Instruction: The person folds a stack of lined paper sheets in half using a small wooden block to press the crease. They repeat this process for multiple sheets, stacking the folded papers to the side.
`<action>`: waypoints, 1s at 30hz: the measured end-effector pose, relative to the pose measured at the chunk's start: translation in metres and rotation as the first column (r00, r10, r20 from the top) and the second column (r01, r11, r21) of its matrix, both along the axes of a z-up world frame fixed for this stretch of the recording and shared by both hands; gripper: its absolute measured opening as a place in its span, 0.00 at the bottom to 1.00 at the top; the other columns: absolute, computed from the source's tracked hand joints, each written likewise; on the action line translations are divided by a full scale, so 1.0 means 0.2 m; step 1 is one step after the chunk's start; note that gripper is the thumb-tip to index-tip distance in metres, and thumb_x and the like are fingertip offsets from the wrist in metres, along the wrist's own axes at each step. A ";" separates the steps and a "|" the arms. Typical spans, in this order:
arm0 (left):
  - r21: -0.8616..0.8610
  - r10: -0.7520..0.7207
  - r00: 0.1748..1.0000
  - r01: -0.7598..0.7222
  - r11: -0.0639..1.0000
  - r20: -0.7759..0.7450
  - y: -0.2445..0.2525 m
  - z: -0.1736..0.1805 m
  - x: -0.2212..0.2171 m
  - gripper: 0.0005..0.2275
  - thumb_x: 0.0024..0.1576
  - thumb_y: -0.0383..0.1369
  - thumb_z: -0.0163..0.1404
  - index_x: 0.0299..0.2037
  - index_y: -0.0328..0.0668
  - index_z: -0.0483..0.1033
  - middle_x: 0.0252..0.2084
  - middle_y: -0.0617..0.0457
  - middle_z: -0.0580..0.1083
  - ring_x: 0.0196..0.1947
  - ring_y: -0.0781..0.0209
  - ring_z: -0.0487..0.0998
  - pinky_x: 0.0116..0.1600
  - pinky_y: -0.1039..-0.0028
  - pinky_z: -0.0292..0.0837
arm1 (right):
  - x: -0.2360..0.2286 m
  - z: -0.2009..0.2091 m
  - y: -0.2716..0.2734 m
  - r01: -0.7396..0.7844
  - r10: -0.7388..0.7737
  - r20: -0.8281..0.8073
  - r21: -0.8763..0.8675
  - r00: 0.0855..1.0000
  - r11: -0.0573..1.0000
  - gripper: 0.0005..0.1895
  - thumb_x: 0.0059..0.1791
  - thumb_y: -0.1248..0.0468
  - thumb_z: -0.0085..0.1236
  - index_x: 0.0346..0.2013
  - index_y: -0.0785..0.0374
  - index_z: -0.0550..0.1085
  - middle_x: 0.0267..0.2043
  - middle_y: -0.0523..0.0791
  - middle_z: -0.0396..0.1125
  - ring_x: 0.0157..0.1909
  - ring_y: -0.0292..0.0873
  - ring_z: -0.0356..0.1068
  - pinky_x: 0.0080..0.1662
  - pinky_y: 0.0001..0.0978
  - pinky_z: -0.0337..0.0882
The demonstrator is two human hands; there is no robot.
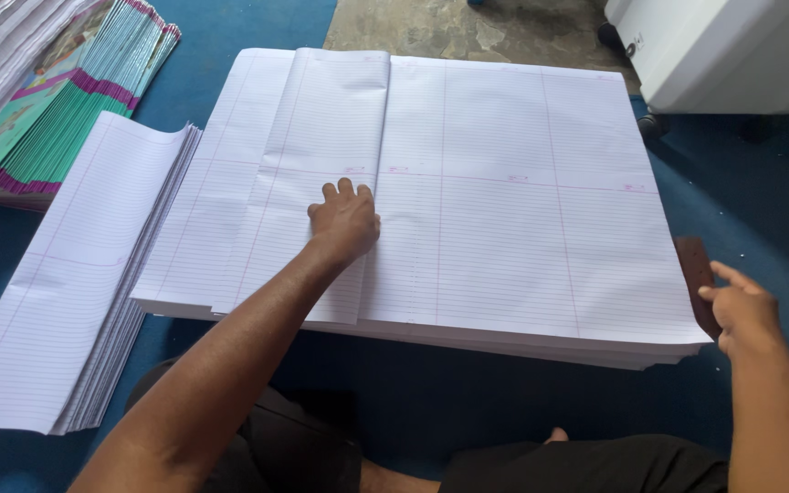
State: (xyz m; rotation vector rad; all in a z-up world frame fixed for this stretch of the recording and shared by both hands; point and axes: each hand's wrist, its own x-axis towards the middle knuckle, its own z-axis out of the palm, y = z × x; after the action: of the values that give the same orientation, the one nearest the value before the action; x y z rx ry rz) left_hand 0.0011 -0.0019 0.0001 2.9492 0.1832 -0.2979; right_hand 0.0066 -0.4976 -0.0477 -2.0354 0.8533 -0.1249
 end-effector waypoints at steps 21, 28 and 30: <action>0.150 0.152 0.987 -0.158 0.976 0.053 -0.10 -0.16 0.21 0.32 0.56 0.31 0.53 0.66 0.16 0.53 0.58 0.25 0.64 0.57 0.39 0.68 0.42 0.54 0.83 | 0.06 -0.38 -0.32 -0.010 -0.088 -0.328 -0.284 0.940 0.959 0.18 0.52 0.60 0.60 0.56 0.60 0.76 0.52 0.52 0.73 0.51 0.49 0.70 0.54 0.47 0.67; 0.212 0.048 0.976 -0.094 0.973 0.213 -0.02 -0.24 0.22 0.32 0.54 0.23 0.54 0.68 0.22 0.54 0.46 0.34 0.75 0.49 0.46 0.75 0.36 0.67 0.84 | 0.02 -0.10 -0.05 -0.206 0.231 -0.061 -0.701 0.971 0.683 0.20 0.51 0.63 0.61 0.58 0.60 0.76 0.52 0.53 0.72 0.56 0.52 0.69 0.57 0.51 0.67; 0.210 0.014 0.972 -0.065 0.976 0.236 0.00 -0.24 0.21 0.32 0.55 0.21 0.52 0.70 0.26 0.53 0.42 0.36 0.76 0.46 0.47 0.77 0.35 0.68 0.83 | 0.03 -0.03 0.08 -0.228 0.356 0.020 -0.735 0.934 0.639 0.20 0.51 0.64 0.61 0.58 0.61 0.75 0.53 0.54 0.70 0.55 0.52 0.68 0.53 0.49 0.70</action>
State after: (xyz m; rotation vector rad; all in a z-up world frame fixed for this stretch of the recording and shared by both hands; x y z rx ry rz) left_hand 0.0437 -0.0017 -0.0477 3.1576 0.2576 0.0817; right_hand 0.0117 -0.4816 -0.0546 -2.8376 0.3551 -0.5133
